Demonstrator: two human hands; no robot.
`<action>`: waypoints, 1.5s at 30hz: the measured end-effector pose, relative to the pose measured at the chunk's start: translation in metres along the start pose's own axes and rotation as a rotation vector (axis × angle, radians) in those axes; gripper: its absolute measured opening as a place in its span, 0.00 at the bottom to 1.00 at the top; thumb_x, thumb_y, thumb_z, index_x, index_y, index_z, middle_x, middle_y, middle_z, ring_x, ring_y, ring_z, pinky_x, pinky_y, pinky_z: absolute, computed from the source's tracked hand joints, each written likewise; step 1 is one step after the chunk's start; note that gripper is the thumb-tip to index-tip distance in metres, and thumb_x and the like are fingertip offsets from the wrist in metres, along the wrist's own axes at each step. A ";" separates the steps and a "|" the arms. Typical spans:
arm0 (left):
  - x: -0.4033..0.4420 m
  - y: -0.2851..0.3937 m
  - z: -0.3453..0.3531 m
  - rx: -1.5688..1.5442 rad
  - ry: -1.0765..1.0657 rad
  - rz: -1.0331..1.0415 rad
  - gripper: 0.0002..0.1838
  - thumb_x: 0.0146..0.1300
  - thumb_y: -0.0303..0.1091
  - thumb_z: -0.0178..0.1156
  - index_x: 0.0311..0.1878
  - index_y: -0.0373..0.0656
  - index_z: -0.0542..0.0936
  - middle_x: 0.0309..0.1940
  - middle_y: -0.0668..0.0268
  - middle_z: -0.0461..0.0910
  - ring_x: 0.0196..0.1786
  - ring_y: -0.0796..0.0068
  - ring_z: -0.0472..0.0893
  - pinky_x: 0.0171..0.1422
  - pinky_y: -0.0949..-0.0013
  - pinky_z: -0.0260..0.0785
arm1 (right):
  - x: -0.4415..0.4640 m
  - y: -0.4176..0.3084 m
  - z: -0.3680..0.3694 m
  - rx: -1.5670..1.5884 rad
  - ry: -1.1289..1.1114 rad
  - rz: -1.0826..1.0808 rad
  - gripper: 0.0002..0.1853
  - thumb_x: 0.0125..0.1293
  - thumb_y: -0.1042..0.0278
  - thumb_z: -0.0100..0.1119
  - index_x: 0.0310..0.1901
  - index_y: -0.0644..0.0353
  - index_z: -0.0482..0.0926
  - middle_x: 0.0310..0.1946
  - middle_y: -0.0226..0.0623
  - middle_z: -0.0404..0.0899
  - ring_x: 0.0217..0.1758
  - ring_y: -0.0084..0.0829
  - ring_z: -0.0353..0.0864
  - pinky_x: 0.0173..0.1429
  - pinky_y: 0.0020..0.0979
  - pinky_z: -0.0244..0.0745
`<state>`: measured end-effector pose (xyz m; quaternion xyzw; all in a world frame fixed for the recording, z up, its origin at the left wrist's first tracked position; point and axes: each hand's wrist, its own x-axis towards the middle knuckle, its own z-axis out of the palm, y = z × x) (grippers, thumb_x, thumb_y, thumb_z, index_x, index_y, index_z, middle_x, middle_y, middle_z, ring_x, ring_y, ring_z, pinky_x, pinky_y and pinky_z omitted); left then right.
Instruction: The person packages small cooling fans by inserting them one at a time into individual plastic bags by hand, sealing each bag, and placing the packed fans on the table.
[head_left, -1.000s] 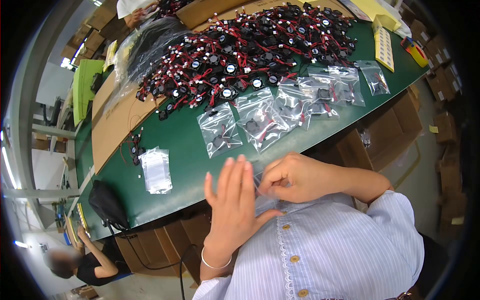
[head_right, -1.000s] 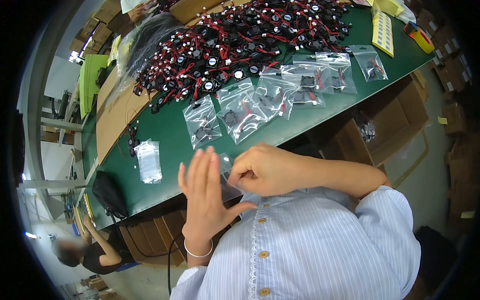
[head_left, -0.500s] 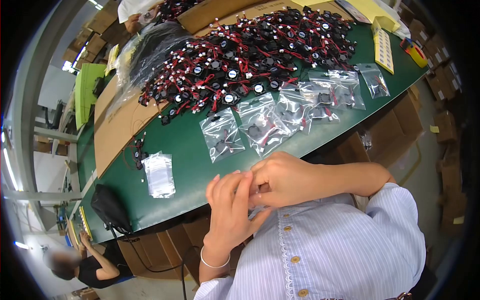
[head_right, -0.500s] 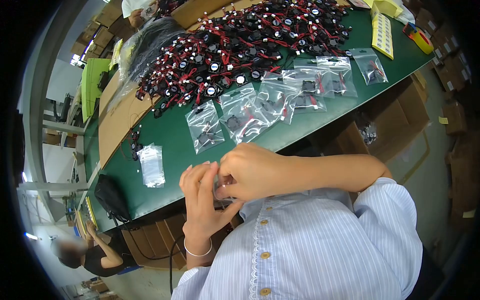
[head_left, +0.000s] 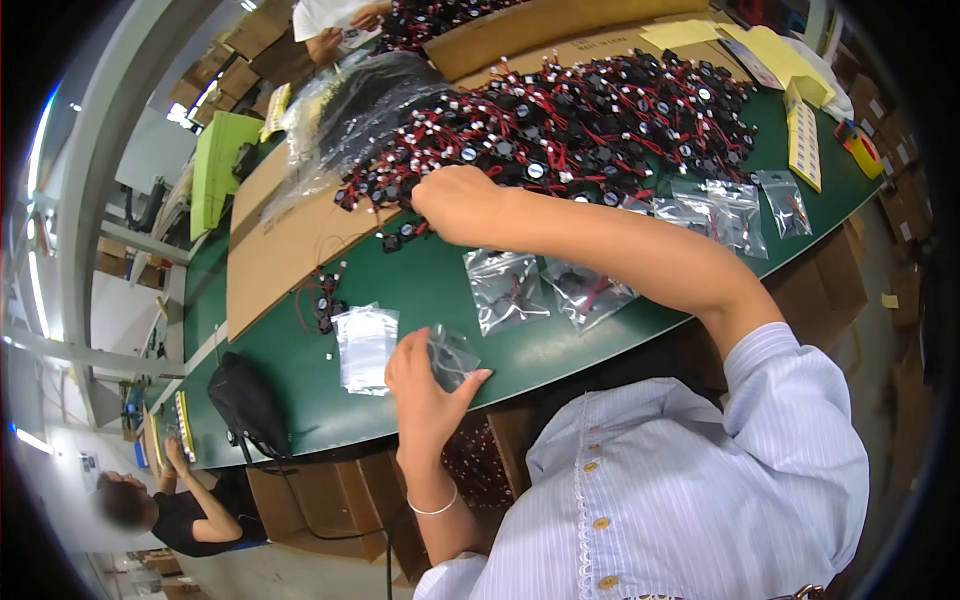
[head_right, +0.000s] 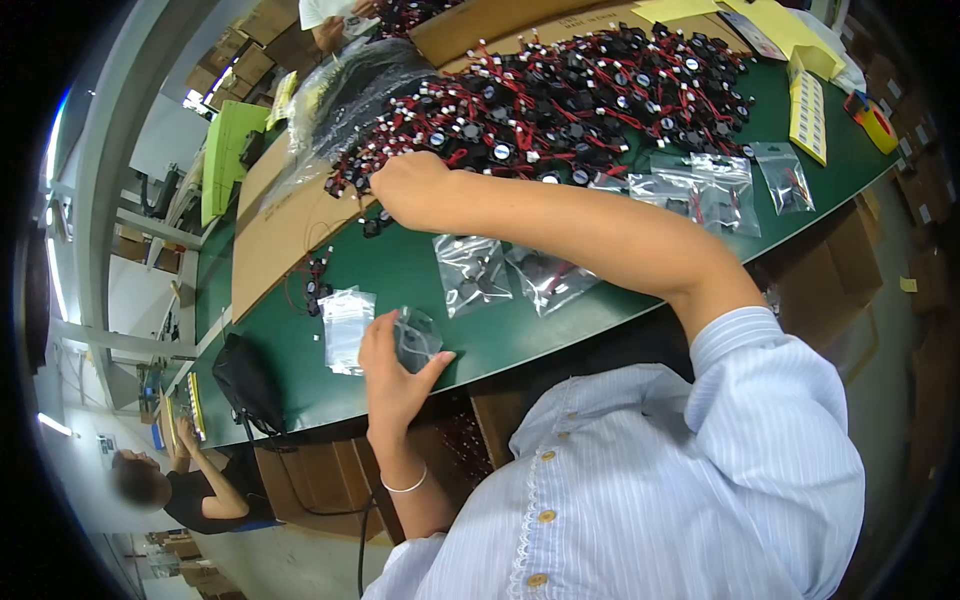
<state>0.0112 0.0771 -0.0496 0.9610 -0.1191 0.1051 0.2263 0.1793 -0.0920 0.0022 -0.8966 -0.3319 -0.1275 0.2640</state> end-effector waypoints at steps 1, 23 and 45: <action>0.003 -0.002 0.000 0.005 0.007 0.005 0.45 0.37 0.44 0.75 0.58 0.34 0.66 0.53 0.53 0.68 0.56 0.52 0.66 0.62 0.56 0.53 | 0.006 0.001 -0.004 -0.120 -0.052 0.012 0.07 0.48 0.72 0.59 0.29 0.62 0.82 0.27 0.49 0.80 0.34 0.45 0.82 0.37 0.41 0.76; 0.017 0.027 0.004 -0.166 0.150 0.060 0.39 0.49 0.41 0.69 0.62 0.35 0.64 0.66 0.47 0.55 0.70 0.47 0.53 0.70 0.49 0.43 | -0.049 0.047 -0.045 -0.243 -0.182 -0.170 0.08 0.48 0.68 0.65 0.30 0.59 0.79 0.34 0.37 0.73 0.44 0.39 0.70 0.45 0.38 0.67; 0.031 0.060 0.018 -2.031 -0.248 -0.314 0.25 0.69 0.43 0.47 0.60 0.31 0.64 0.53 0.48 0.73 0.50 0.57 0.78 0.55 0.60 0.73 | -0.087 -0.007 -0.080 0.501 0.067 -0.131 0.06 0.55 0.69 0.62 0.31 0.61 0.77 0.27 0.39 0.79 0.31 0.36 0.79 0.34 0.33 0.72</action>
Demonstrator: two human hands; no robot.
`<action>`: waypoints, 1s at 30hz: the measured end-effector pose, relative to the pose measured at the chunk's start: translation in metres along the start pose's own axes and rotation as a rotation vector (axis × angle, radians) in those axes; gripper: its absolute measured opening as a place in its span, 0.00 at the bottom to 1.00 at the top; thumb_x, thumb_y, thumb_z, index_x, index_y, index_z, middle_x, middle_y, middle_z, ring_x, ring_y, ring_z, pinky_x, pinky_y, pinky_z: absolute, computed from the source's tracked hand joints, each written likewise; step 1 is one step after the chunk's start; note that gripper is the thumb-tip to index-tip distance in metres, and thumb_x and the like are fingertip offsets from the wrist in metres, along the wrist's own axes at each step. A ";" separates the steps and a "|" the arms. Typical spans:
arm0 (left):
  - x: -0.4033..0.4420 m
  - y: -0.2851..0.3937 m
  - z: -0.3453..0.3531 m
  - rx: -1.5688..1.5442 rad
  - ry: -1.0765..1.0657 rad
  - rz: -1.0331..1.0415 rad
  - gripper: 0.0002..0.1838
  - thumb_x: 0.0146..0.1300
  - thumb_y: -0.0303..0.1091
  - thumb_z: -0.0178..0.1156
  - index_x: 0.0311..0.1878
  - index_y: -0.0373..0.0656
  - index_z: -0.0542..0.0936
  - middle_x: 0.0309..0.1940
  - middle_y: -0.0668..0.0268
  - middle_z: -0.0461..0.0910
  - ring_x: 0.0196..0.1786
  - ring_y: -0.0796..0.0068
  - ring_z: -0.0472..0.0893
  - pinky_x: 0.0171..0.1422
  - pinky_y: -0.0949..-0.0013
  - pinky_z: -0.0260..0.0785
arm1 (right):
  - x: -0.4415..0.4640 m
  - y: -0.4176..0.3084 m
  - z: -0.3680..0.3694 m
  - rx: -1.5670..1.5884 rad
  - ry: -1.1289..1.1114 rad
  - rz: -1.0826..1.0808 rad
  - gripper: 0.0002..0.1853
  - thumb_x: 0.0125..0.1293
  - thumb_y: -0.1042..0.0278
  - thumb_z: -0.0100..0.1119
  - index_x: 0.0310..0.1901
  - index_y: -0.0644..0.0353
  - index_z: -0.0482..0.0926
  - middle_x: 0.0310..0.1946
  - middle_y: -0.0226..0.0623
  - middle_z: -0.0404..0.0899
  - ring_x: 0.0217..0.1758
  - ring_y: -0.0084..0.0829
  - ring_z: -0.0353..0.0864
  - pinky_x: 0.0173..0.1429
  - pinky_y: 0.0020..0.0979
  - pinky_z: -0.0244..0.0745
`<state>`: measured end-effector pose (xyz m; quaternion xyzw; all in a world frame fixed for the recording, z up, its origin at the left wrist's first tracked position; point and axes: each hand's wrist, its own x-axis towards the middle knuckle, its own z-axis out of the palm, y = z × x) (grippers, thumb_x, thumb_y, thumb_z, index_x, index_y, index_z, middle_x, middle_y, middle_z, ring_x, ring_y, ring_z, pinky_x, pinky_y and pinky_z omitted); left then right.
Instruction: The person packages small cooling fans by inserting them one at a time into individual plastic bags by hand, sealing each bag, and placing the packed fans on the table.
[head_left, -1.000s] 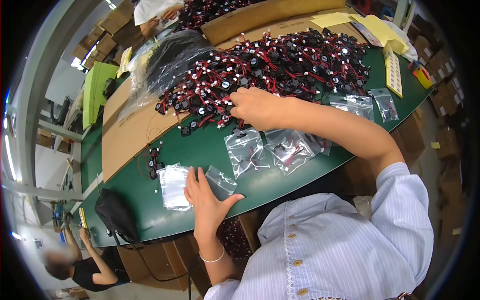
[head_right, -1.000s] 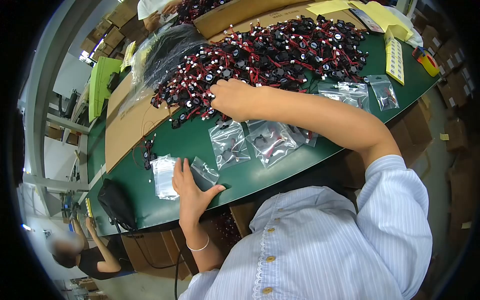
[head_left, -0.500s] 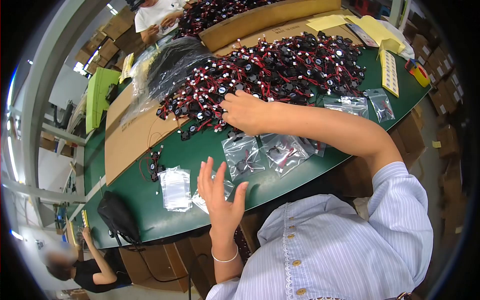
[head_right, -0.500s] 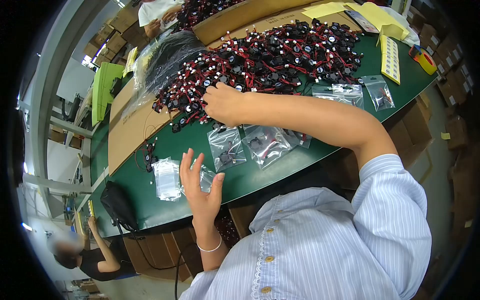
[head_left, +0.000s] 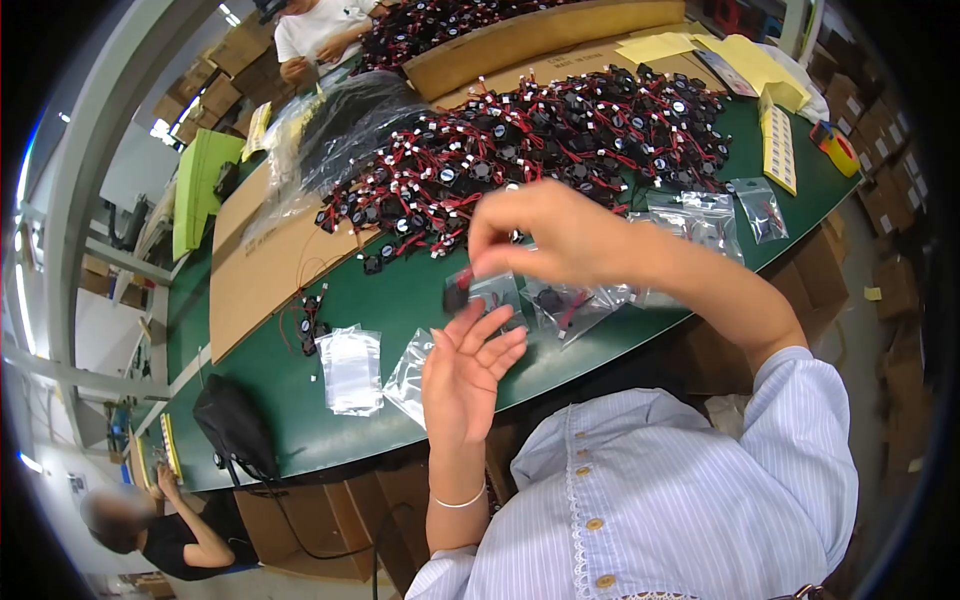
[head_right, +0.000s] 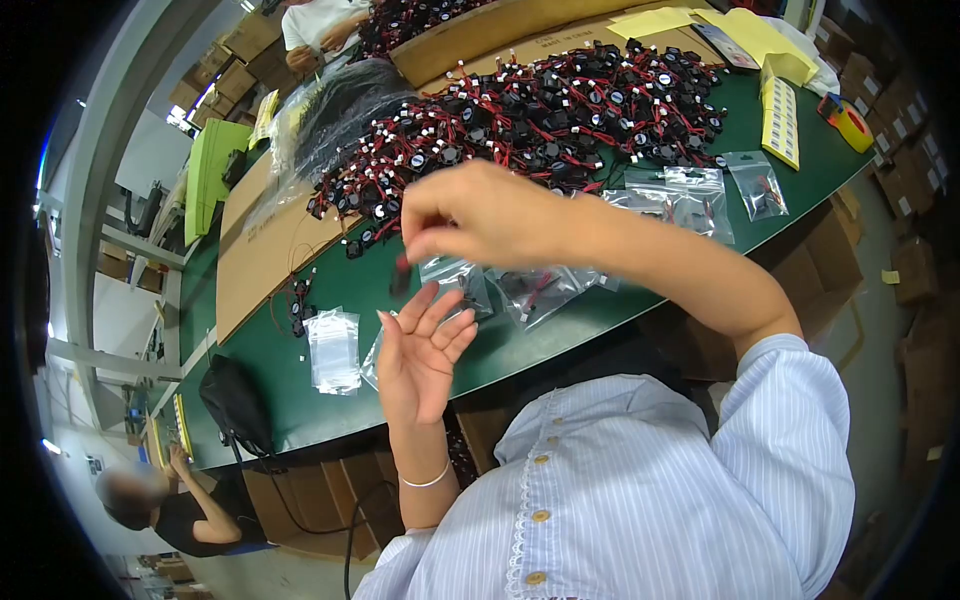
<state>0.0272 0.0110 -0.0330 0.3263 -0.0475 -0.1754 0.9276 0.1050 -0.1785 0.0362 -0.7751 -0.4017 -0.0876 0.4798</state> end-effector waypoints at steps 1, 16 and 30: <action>-0.001 -0.002 -0.004 -0.001 -0.019 0.010 0.28 0.68 0.46 0.48 0.61 0.30 0.63 0.52 0.48 0.73 0.50 0.58 0.79 0.53 0.60 0.74 | -0.009 -0.008 0.001 0.003 -0.056 -0.056 0.06 0.55 0.71 0.63 0.31 0.63 0.77 0.26 0.37 0.76 0.29 0.35 0.76 0.36 0.32 0.71; -0.035 -0.011 0.020 0.166 -0.015 0.087 0.20 0.64 0.29 0.54 0.55 0.25 0.69 0.39 0.46 0.80 0.37 0.60 0.83 0.44 0.63 0.79 | -0.067 -0.036 0.018 0.844 -0.124 0.392 0.22 0.58 0.75 0.63 0.54 0.68 0.71 0.40 0.35 0.76 0.42 0.21 0.77 0.48 0.24 0.72; -0.044 -0.023 0.022 0.471 0.053 0.136 0.14 0.63 0.27 0.55 0.48 0.25 0.74 0.36 0.50 0.81 0.34 0.61 0.84 0.39 0.64 0.81 | -0.092 -0.042 0.049 0.529 0.252 0.332 0.09 0.59 0.78 0.60 0.41 0.67 0.81 0.33 0.37 0.80 0.27 0.19 0.74 0.31 0.22 0.70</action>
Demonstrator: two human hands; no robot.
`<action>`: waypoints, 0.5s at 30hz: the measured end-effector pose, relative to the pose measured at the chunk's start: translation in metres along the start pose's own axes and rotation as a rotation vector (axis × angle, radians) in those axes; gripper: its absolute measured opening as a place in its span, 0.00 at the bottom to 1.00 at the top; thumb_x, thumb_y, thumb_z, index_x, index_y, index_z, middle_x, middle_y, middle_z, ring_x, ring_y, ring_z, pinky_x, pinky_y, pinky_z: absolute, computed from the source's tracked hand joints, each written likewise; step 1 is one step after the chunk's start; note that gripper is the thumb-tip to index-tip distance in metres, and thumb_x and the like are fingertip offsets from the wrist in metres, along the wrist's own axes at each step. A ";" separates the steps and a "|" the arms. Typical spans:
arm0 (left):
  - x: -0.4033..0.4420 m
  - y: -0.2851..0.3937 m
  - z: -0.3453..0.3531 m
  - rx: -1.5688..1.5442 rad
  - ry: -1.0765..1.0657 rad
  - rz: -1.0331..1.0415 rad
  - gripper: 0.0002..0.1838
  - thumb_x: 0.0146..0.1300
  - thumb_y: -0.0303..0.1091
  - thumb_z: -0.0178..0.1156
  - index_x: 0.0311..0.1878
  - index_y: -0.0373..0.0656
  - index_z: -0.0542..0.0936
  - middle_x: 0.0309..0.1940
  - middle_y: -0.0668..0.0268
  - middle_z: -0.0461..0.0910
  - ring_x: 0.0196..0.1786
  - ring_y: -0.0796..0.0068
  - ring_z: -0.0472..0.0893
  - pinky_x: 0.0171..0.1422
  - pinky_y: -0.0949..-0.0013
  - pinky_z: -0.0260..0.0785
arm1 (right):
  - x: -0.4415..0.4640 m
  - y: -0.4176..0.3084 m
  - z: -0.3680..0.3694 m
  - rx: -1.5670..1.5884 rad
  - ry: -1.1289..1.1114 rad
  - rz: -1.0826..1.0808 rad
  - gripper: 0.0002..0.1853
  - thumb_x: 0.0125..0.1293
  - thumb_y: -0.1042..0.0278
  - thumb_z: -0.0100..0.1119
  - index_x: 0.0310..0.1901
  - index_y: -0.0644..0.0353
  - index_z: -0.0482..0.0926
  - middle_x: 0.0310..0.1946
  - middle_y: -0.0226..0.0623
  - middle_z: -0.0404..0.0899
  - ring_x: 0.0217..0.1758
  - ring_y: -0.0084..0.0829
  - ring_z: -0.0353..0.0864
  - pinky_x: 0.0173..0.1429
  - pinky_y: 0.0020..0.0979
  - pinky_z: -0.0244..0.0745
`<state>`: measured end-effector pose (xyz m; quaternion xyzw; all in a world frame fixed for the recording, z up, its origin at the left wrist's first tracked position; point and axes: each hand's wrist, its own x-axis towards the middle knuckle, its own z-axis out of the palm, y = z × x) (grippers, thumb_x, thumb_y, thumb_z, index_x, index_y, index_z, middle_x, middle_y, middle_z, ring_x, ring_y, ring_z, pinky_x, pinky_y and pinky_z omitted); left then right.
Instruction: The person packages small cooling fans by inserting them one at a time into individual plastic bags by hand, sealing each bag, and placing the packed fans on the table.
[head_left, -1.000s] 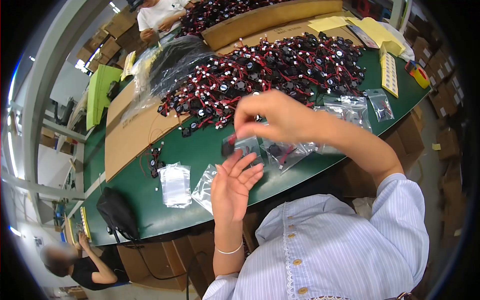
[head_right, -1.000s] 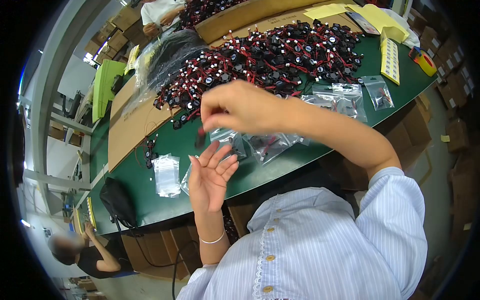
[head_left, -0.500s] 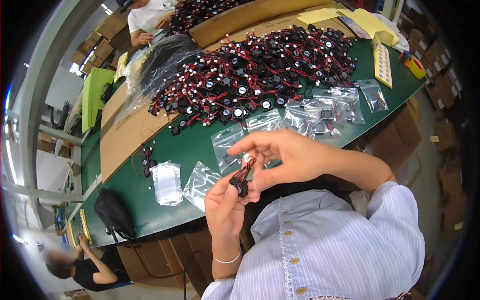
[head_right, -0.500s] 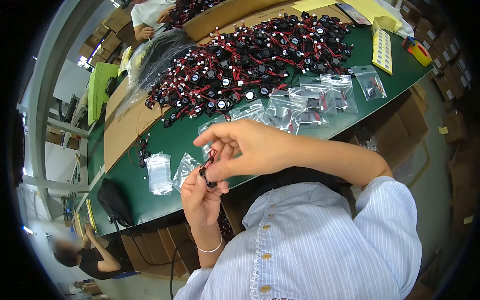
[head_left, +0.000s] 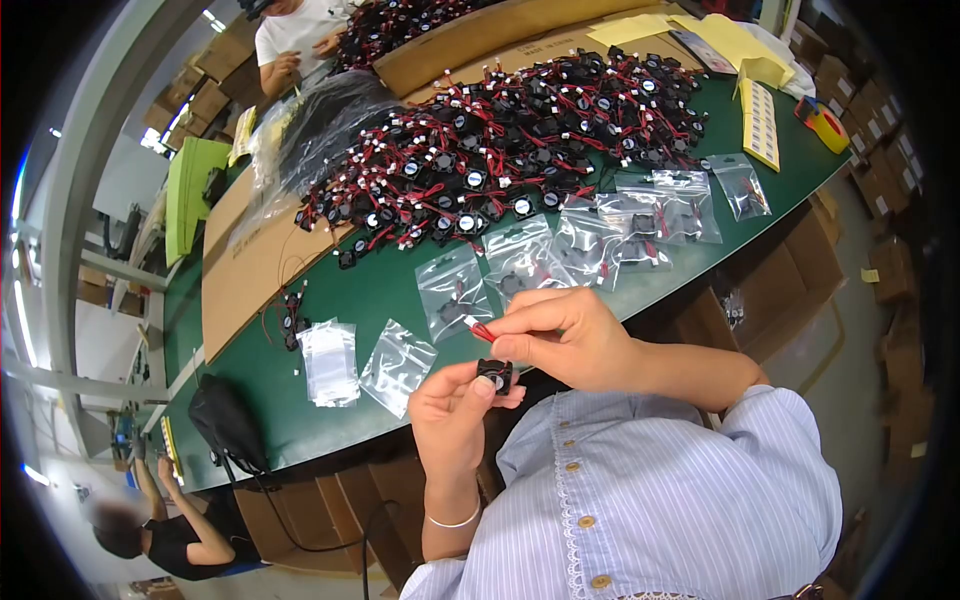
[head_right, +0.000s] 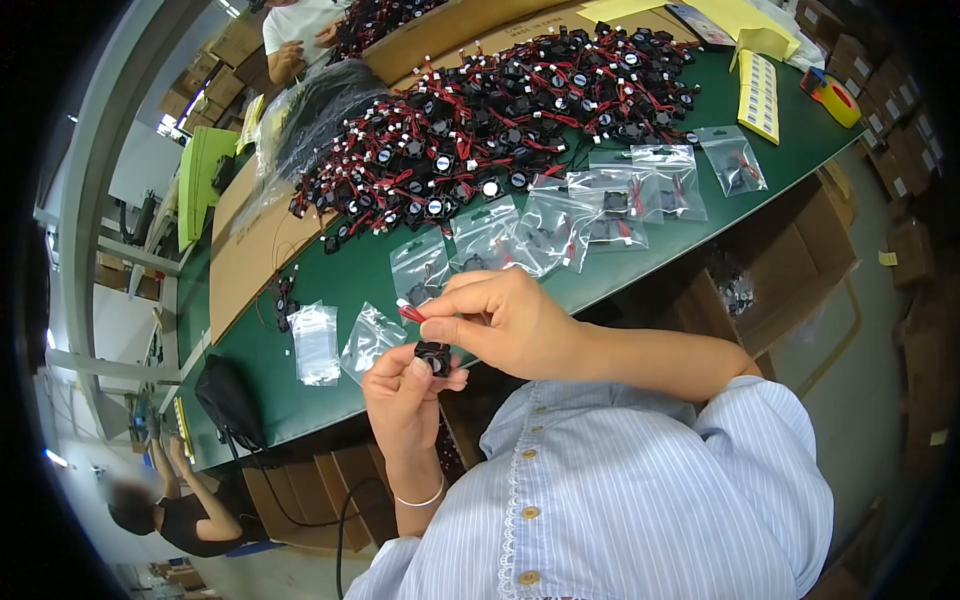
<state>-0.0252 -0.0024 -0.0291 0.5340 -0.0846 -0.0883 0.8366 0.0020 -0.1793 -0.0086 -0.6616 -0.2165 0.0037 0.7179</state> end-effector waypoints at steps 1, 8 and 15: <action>0.000 -0.001 -0.001 -0.001 0.001 0.001 0.14 0.63 0.27 0.55 0.48 0.25 0.74 0.36 0.50 0.81 0.34 0.61 0.84 0.39 0.64 0.81 | -0.001 -0.001 -0.002 0.000 -0.002 0.000 0.09 0.59 0.78 0.60 0.41 0.67 0.81 0.33 0.37 0.80 0.27 0.19 0.74 0.31 0.22 0.70; 0.001 -0.002 -0.003 -0.303 -0.044 -0.138 0.14 0.65 0.27 0.53 0.49 0.24 0.73 0.39 0.49 0.80 0.35 0.62 0.84 0.40 0.67 0.81 | -0.005 -0.009 -0.012 -0.430 -0.014 -0.126 0.09 0.56 0.74 0.62 0.40 0.62 0.83 0.25 0.32 0.76 0.27 0.25 0.72 0.32 0.27 0.65; -0.001 -0.006 0.001 -0.257 0.003 -0.114 0.14 0.66 0.27 0.51 0.49 0.24 0.73 0.39 0.49 0.80 0.35 0.62 0.84 0.41 0.67 0.81 | -0.009 -0.016 -0.007 -0.845 -0.043 -0.300 0.11 0.53 0.75 0.59 0.39 0.61 0.82 0.26 0.29 0.73 0.31 0.30 0.70 0.40 0.32 0.60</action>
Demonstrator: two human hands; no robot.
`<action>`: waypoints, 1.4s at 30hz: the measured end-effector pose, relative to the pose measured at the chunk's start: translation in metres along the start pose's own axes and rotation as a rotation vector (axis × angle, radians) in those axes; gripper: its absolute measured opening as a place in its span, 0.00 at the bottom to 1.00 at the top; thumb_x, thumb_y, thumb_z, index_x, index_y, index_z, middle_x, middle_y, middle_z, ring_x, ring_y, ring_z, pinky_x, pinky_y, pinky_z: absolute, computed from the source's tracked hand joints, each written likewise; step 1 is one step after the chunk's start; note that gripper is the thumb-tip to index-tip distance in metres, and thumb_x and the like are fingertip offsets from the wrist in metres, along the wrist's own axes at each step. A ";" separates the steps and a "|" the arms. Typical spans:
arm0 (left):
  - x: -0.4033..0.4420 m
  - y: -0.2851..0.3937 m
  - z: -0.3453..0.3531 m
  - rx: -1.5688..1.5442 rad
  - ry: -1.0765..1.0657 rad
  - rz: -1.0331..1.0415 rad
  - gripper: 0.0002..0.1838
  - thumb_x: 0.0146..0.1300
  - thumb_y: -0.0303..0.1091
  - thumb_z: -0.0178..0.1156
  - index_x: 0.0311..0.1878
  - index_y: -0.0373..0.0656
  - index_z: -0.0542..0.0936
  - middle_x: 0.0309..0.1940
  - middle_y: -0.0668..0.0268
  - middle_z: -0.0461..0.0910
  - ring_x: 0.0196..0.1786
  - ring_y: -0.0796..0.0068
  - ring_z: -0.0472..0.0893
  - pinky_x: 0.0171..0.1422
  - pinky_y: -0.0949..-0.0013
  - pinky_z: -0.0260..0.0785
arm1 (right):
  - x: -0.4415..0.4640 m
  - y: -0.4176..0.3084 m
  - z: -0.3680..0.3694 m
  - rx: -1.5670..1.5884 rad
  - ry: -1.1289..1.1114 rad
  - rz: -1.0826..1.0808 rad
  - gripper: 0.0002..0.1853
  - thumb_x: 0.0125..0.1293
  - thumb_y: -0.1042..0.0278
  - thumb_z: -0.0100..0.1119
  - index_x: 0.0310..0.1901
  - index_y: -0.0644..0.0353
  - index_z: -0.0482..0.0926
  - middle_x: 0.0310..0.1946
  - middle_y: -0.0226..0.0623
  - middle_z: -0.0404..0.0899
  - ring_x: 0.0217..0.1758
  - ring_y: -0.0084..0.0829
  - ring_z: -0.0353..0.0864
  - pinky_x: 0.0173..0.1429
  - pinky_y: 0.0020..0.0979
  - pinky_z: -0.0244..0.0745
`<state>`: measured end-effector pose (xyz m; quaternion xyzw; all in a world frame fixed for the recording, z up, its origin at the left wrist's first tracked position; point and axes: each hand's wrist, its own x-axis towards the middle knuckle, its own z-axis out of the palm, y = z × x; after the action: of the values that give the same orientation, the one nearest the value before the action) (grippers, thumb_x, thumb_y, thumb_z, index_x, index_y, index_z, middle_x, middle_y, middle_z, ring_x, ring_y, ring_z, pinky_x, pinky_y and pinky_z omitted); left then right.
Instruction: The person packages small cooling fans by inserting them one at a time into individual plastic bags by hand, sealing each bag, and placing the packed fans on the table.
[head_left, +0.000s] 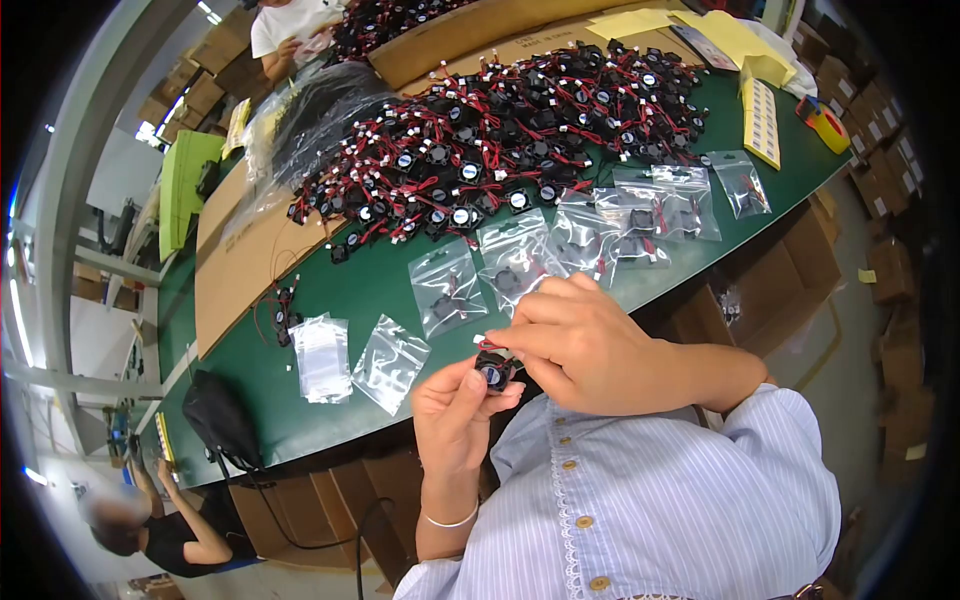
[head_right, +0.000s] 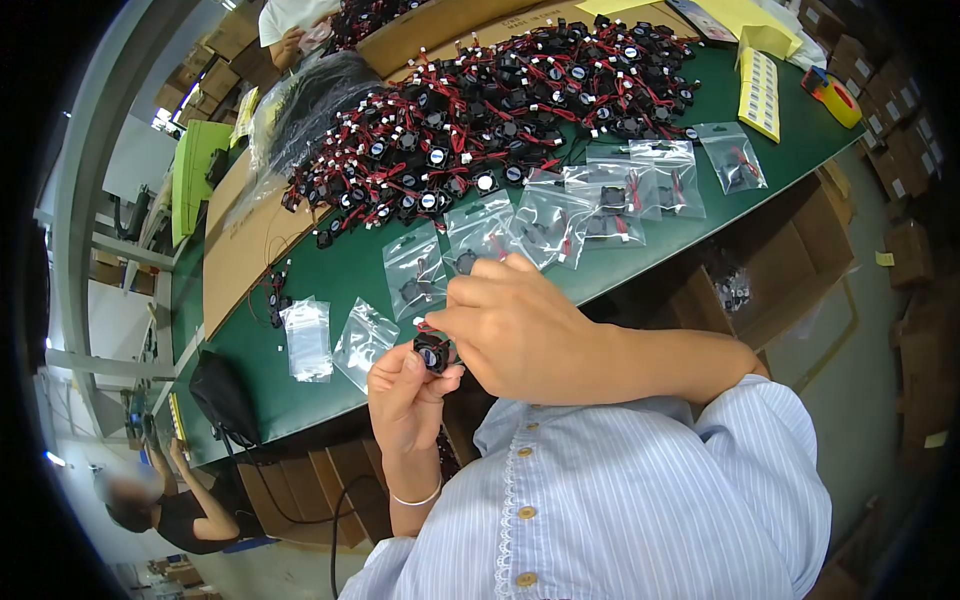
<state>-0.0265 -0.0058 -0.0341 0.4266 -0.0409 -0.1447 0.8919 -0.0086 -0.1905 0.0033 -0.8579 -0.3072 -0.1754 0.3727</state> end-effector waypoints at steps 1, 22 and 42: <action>0.000 -0.002 0.001 -0.002 0.003 0.001 0.14 0.66 0.27 0.51 0.49 0.24 0.73 0.39 0.49 0.80 0.35 0.62 0.84 0.41 0.67 0.81 | 0.000 -0.001 0.001 0.001 -0.004 -0.001 0.11 0.53 0.75 0.59 0.39 0.61 0.82 0.26 0.29 0.73 0.31 0.30 0.70 0.40 0.32 0.60; 0.000 -0.017 0.003 -0.068 0.064 0.085 0.13 0.66 0.29 0.53 0.48 0.29 0.76 0.40 0.55 0.80 0.40 0.67 0.82 0.47 0.66 0.77 | -0.012 -0.002 0.021 -0.253 0.101 -0.099 0.23 0.49 0.65 0.65 0.48 0.62 0.78 0.36 0.28 0.74 0.37 0.29 0.69 0.43 0.34 0.54; 0.017 0.053 -0.064 2.043 0.149 0.283 0.61 0.30 0.54 0.76 0.62 0.25 0.57 0.66 0.41 0.51 0.70 0.47 0.51 0.70 0.42 0.41 | -0.011 -0.001 0.001 -0.184 0.110 -0.069 0.21 0.44 0.66 0.66 0.44 0.58 0.79 0.34 0.28 0.72 0.37 0.28 0.70 0.46 0.36 0.56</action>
<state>0.0144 0.0685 -0.0351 0.9795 -0.1387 0.0919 0.1133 -0.0173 -0.1935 -0.0023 -0.8665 -0.2983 -0.2626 0.3022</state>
